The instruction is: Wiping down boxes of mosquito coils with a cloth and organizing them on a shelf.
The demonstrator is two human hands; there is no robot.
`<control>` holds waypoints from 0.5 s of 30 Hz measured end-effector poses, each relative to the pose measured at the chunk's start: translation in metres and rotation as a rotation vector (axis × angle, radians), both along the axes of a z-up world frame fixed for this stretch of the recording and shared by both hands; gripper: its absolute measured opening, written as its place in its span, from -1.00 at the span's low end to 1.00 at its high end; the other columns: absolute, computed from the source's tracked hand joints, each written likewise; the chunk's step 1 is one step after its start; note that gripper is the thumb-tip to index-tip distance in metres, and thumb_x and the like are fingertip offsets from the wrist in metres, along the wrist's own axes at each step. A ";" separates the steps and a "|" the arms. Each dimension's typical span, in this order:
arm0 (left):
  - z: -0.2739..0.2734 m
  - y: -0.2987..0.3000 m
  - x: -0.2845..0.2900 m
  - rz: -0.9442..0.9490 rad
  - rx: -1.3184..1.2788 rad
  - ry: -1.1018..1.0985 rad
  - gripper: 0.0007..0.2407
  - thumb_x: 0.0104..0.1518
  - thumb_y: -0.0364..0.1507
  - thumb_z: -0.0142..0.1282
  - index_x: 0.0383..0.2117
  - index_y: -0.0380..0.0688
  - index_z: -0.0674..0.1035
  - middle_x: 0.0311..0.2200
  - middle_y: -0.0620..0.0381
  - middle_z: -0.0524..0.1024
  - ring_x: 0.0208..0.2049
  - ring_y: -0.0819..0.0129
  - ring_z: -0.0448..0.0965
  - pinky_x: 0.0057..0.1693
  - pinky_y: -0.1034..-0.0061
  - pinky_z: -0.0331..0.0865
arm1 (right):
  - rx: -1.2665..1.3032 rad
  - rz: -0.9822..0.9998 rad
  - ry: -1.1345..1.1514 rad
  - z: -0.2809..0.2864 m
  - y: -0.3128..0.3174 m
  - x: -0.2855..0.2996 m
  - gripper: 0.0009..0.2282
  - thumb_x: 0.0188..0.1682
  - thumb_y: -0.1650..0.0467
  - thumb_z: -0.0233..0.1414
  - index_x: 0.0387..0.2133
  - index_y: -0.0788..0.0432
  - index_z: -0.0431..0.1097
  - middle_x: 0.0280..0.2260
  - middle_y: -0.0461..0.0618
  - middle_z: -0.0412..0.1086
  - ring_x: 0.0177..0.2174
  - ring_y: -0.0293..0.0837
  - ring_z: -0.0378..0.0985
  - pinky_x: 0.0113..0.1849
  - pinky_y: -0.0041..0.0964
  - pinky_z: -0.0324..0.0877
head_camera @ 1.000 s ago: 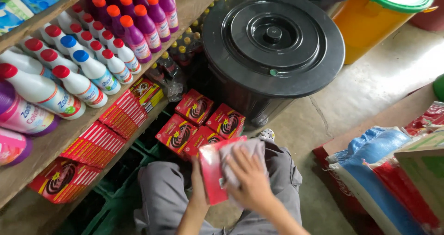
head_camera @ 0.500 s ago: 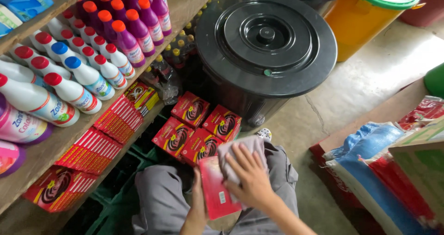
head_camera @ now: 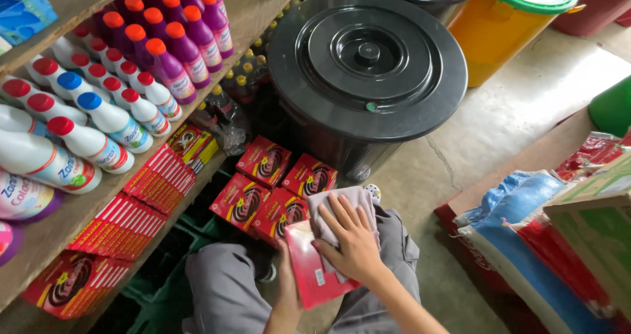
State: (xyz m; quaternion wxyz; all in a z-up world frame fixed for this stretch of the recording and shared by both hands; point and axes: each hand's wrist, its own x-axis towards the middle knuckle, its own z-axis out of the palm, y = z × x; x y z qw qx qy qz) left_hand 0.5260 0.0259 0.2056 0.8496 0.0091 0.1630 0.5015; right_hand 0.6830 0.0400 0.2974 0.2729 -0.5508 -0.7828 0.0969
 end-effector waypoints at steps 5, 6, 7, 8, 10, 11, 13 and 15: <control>-0.130 0.009 0.005 0.040 -0.078 0.032 -0.22 0.20 0.20 -0.43 0.37 -0.18 0.15 0.35 -0.19 0.15 0.29 -0.09 0.26 0.32 0.02 0.15 | -0.046 0.028 -0.040 0.000 -0.043 -0.007 -0.28 -0.21 0.15 0.24 0.25 0.14 0.23 0.34 0.23 0.06 0.33 0.23 -0.01 0.20 0.27 -0.09; -0.201 -0.006 0.009 0.028 0.007 0.101 -0.30 0.21 0.12 -0.38 0.39 -0.06 0.11 0.41 -0.03 0.09 0.36 0.08 0.19 0.40 0.11 0.09 | -0.066 0.094 -0.053 0.004 -0.049 -0.013 -0.27 -0.21 0.14 0.25 0.26 0.13 0.23 0.34 0.23 0.06 0.32 0.23 -0.02 0.19 0.29 -0.11; -0.263 -0.027 0.011 0.015 0.092 0.168 -0.37 0.23 0.05 -0.33 0.41 0.08 0.07 0.46 0.14 0.02 0.43 0.25 0.13 0.47 0.21 0.04 | -0.087 0.160 -0.066 0.007 -0.055 -0.018 -0.27 -0.20 0.13 0.25 0.28 0.12 0.24 0.34 0.23 0.05 0.31 0.24 -0.03 0.17 0.31 -0.12; -0.219 -0.034 0.028 0.004 0.088 0.167 -0.37 0.23 0.05 -0.33 0.41 0.08 0.07 0.46 0.14 0.02 0.43 0.25 0.13 0.47 0.21 0.04 | -0.093 0.149 -0.066 0.013 -0.050 -0.018 -0.27 -0.20 0.13 0.25 0.28 0.12 0.24 0.34 0.23 0.05 0.31 0.24 -0.03 0.17 0.31 -0.12; -0.130 -0.045 0.060 0.330 -0.002 -0.060 -0.42 0.24 0.04 -0.36 0.39 0.21 0.07 0.46 0.28 0.02 0.39 0.28 0.17 0.38 0.15 0.06 | -0.049 0.184 -0.086 0.024 -0.040 -0.019 -0.33 -0.15 0.12 0.23 0.26 0.02 0.27 0.36 0.10 0.10 0.35 0.16 0.02 0.21 0.25 -0.08; -0.125 -0.037 0.053 0.319 -0.003 -0.060 -0.42 0.24 0.04 -0.36 0.39 0.21 0.07 0.46 0.28 0.02 0.39 0.28 0.17 0.38 0.15 0.06 | -0.050 0.173 -0.086 0.024 -0.032 -0.015 -0.33 -0.15 0.12 0.23 0.26 0.02 0.27 0.36 0.10 0.10 0.35 0.16 0.02 0.21 0.25 -0.08; -0.114 -0.022 0.041 -0.044 0.058 0.332 -0.31 0.16 0.12 -0.36 0.40 0.09 0.08 0.41 0.01 0.10 0.35 0.06 0.23 0.38 0.08 0.14 | -0.030 0.053 -0.044 0.026 -0.014 -0.005 -0.31 -0.19 0.15 0.23 0.28 0.02 0.28 0.36 0.11 0.09 0.34 0.14 0.04 0.22 0.21 -0.06; -0.047 -0.002 0.036 -0.066 0.020 0.173 -0.26 0.14 0.18 -0.39 0.39 0.00 0.11 0.39 -0.04 0.14 0.34 0.02 0.24 0.37 0.07 0.15 | -0.022 -0.026 -0.044 0.015 -0.005 0.013 -0.33 -0.13 0.15 0.22 0.29 0.04 0.26 0.37 0.11 0.09 0.35 0.14 0.04 0.25 0.20 -0.05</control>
